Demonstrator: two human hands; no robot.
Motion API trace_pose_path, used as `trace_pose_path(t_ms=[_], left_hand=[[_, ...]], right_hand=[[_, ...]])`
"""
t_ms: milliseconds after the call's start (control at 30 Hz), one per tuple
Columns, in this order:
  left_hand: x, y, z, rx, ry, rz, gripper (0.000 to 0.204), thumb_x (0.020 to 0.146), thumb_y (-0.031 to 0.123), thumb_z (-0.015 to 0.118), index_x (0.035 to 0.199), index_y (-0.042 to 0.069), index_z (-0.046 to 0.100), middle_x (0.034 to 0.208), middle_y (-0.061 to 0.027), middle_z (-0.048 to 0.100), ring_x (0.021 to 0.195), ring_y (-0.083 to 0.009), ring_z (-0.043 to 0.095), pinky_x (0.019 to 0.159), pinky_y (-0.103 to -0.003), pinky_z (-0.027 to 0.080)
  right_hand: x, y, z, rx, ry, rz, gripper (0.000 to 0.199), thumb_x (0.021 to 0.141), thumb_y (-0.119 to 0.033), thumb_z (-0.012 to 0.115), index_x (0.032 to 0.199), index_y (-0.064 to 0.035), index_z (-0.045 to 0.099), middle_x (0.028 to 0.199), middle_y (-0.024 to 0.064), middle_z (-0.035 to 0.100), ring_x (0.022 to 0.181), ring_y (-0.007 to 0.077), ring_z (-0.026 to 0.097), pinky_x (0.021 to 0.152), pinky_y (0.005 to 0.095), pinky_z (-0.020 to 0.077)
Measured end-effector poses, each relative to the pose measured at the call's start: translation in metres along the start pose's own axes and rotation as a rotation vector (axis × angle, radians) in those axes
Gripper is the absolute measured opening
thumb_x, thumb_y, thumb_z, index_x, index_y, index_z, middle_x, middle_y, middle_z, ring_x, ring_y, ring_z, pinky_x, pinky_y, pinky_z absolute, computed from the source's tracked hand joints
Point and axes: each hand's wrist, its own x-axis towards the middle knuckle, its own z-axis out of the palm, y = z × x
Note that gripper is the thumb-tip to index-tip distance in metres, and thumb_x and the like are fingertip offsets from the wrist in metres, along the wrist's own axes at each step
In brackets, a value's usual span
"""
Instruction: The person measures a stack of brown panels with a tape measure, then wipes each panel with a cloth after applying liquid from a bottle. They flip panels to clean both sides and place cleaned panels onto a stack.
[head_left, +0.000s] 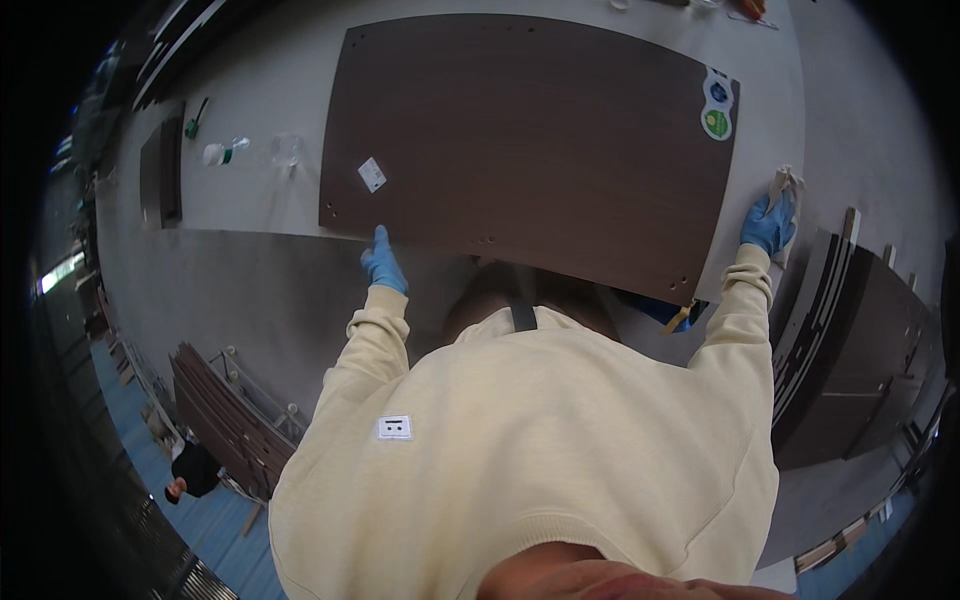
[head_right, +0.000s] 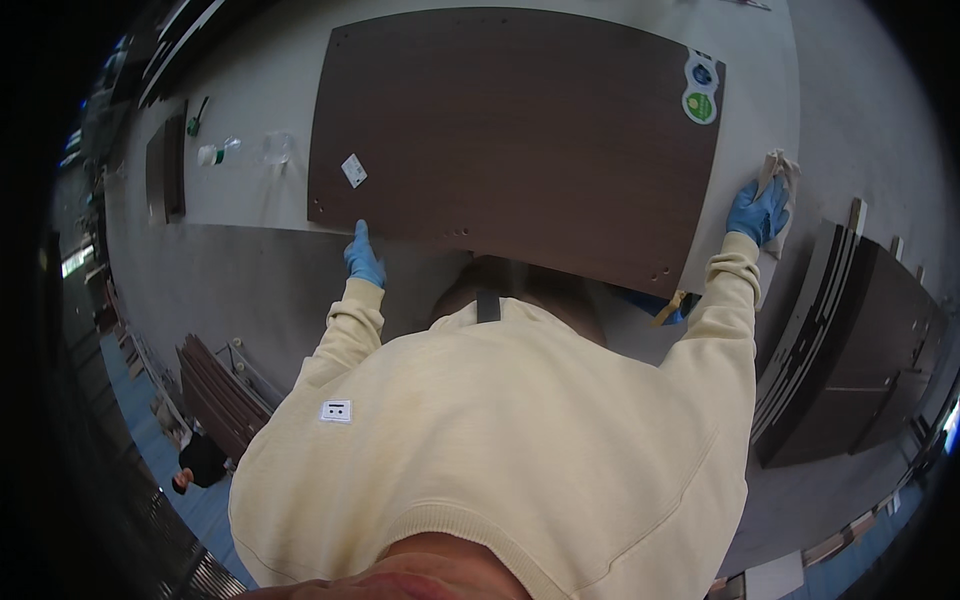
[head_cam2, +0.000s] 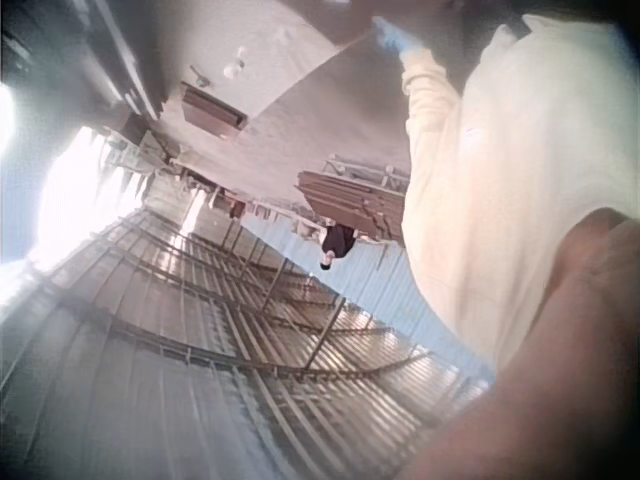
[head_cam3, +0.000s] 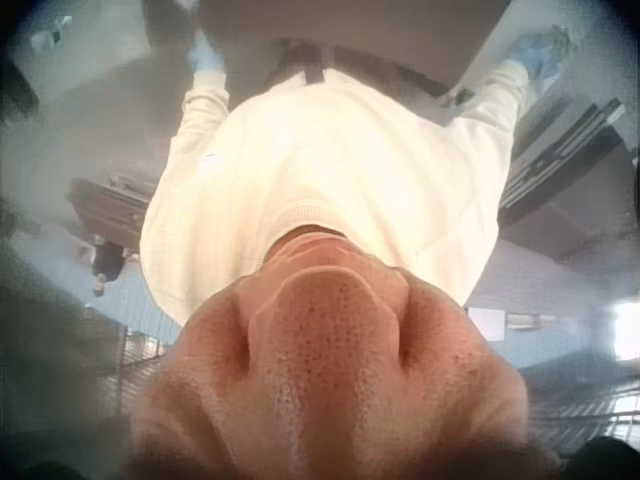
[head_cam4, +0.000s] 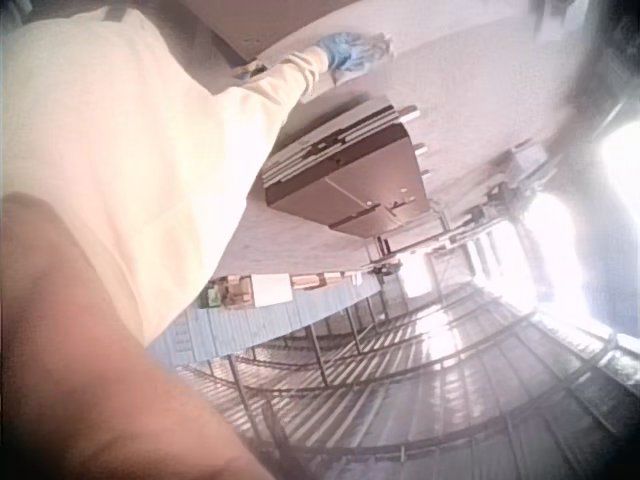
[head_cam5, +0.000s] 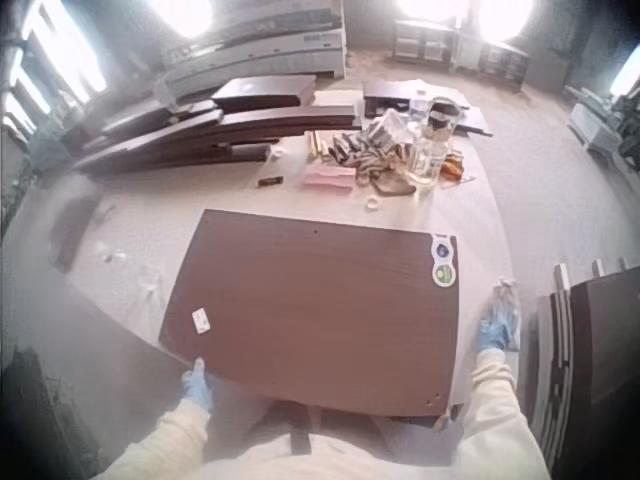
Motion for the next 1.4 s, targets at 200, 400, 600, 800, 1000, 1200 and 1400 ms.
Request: trace_pose_path(t_ms=[200,400,600,800,1000,1200,1400], left_hand=[[-0.043,-0.002,0.028,-0.356,-0.224,-0.489,0.078,0.082,0.058,0.083,0.141,0.015,0.055,0.136,-0.0128,0.056,0.129,-0.0365,0.051,0.112,-0.061,0.040],[-0.057,0.000,0.026,-0.520,-0.378,-0.358,0.061,0.092,0.045,0.079,0.141,0.017,0.055,0.139,-0.0154,0.055,0.125,-0.0377,0.056,0.104,-0.060,0.053],[-0.061,-0.001,0.032,-0.601,-0.417,-0.372,0.075,0.089,0.054,0.078,0.147,0.016,0.049,0.144,-0.0126,0.055,0.133,-0.0367,0.053,0.109,-0.062,0.048],[-0.055,0.003,0.021,-0.588,-0.521,-0.442,0.072,0.093,0.051,0.076,0.148,0.015,0.048,0.146,-0.0124,0.054,0.136,-0.0369,0.052,0.110,-0.066,0.047],[-0.050,0.009,0.011,-0.560,-0.623,-0.442,0.072,0.095,0.050,0.073,0.152,0.015,0.045,0.151,-0.0131,0.051,0.138,-0.0369,0.051,0.112,-0.066,0.043],[-0.041,0.014,-0.001,-0.661,-0.770,-0.516,0.069,0.097,0.044,0.072,0.153,0.014,0.045,0.153,-0.0119,0.051,0.144,-0.0336,0.046,0.117,-0.063,0.038],[-0.047,-0.008,-0.057,-0.601,-0.850,-0.691,0.068,0.096,0.038,0.074,0.152,0.011,0.045,0.155,-0.0119,0.049,0.145,-0.0316,0.044,0.119,-0.058,0.039]], right_hand=[[0.013,-0.041,0.018,-0.345,-0.199,0.106,0.077,0.097,-0.059,0.052,0.161,-0.0189,0.039,0.172,0.0101,0.028,0.157,0.0316,0.026,0.122,0.0555,0.0205],[0.046,-0.143,-0.026,-0.211,-0.222,-0.173,0.073,0.085,-0.057,0.072,0.140,-0.0110,0.058,0.163,0.0150,0.042,0.155,0.0355,0.029,0.119,0.0616,0.0254],[0.030,-0.299,0.034,0.148,-0.092,-0.635,0.075,0.092,-0.065,0.059,0.146,-0.0139,0.054,0.164,0.0135,0.042,0.156,0.0324,0.029,0.124,0.0649,0.0133],[0.028,-0.389,0.082,0.065,-0.166,-0.639,0.076,0.094,-0.068,0.054,0.149,-0.0150,0.051,0.165,0.0134,0.039,0.156,0.0335,0.028,0.124,0.0657,0.0137],[0.067,-0.464,0.121,-0.016,-0.319,-0.648,0.079,0.095,-0.071,0.048,0.152,-0.0160,0.050,0.165,0.0083,0.041,0.155,0.0284,0.032,0.124,0.0607,0.0191],[0.055,-0.490,0.120,-0.063,-0.410,-0.584,0.084,0.092,-0.072,0.053,0.151,-0.0128,0.052,0.157,0.0121,0.051,0.148,0.0284,0.043,0.125,0.0536,0.0204],[-0.018,-0.490,0.082,0.044,-0.372,-0.612,0.078,0.088,-0.063,0.065,0.145,-0.0103,0.057,0.155,0.0118,0.053,0.148,0.0299,0.042,0.126,0.0541,0.0195]])
